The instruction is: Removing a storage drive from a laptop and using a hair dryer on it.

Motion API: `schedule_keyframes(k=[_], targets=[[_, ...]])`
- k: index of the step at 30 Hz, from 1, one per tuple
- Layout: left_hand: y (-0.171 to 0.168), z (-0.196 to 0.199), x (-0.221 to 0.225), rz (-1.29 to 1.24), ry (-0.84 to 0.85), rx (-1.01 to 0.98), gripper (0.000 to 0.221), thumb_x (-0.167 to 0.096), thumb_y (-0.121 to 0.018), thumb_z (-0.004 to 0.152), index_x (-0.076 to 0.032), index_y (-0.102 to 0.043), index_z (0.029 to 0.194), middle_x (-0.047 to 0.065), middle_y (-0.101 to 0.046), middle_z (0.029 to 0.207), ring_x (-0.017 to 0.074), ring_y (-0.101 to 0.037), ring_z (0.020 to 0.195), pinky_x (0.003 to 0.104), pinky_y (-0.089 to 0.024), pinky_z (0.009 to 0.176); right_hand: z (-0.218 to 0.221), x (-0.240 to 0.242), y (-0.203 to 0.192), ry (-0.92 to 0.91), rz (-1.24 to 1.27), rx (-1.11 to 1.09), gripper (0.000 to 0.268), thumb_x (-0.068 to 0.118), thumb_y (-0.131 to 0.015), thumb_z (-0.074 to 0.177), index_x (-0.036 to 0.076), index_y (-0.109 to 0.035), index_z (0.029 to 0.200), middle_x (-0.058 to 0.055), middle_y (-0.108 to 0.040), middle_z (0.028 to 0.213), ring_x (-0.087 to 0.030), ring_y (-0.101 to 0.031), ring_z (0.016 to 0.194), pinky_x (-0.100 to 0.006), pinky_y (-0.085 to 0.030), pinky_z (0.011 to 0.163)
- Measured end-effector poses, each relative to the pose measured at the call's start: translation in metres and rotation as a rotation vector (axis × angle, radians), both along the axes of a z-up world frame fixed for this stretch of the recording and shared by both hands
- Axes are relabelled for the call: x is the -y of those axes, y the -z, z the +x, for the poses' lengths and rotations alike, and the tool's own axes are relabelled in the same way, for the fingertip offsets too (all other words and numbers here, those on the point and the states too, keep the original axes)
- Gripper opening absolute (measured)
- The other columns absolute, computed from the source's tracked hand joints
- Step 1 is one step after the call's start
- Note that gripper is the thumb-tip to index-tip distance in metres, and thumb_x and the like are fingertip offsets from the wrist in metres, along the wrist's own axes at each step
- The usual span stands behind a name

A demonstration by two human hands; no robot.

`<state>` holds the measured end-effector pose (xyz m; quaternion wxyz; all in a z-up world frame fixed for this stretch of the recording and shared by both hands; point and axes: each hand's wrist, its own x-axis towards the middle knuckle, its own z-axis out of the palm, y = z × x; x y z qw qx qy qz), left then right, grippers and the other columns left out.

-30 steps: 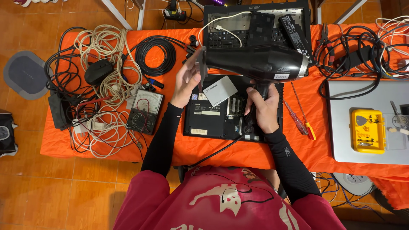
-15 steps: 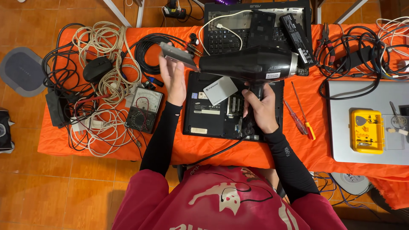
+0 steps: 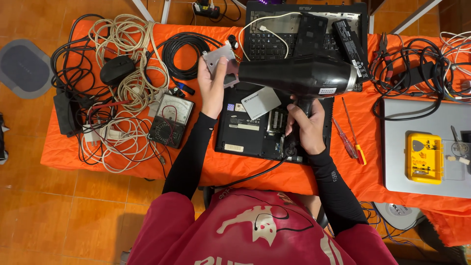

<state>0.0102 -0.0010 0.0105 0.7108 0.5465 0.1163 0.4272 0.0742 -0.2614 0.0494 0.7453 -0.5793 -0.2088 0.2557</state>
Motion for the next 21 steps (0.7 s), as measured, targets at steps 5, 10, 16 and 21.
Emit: schedule_keyframes(k=[5,10,16,21], targets=[[0.013,0.002,0.001,0.02,0.097,-0.002,0.021,-0.015,-0.066,0.109,-0.003,-0.054,0.122,0.002,-0.061,0.112,0.006,-0.057,0.1,0.024,-0.05,0.091,0.0,0.0,-0.001,0.02,0.017,0.008,0.021,0.006,-0.06,0.099,-0.002,-0.054,0.118,-0.008,-0.055,0.067,-0.016,-0.053,0.046,-0.028,-0.048,0.046],[0.014,0.004,0.003,-0.088,0.159,0.015,0.027,-0.021,-0.061,0.11,-0.006,-0.047,0.128,0.005,-0.063,0.118,0.0074,-0.058,0.102,0.027,-0.051,0.09,0.0,-0.001,-0.002,0.021,0.029,-0.002,0.021,0.006,-0.06,0.099,-0.001,-0.054,0.118,-0.007,-0.055,0.067,-0.015,-0.053,0.047,-0.028,-0.048,0.046],[0.005,0.004,0.005,-0.427,0.337,0.163,0.034,-0.02,-0.054,0.108,-0.007,-0.041,0.136,0.014,-0.059,0.132,0.0242,-0.06,0.125,0.046,-0.051,0.109,0.0,-0.001,-0.001,0.016,0.016,0.003,0.022,0.006,-0.06,0.098,-0.001,-0.054,0.118,-0.007,-0.055,0.067,-0.016,-0.053,0.047,-0.028,-0.048,0.046],[0.004,-0.003,0.003,-0.441,0.42,0.21,0.047,-0.008,-0.058,0.104,-0.008,-0.037,0.146,0.015,-0.053,0.145,0.0288,-0.054,0.137,0.053,-0.045,0.118,-0.001,0.001,-0.002,0.021,0.011,-0.001,0.022,0.005,-0.059,0.098,-0.001,-0.054,0.118,-0.007,-0.054,0.067,-0.016,-0.053,0.046,-0.028,-0.048,0.046]])
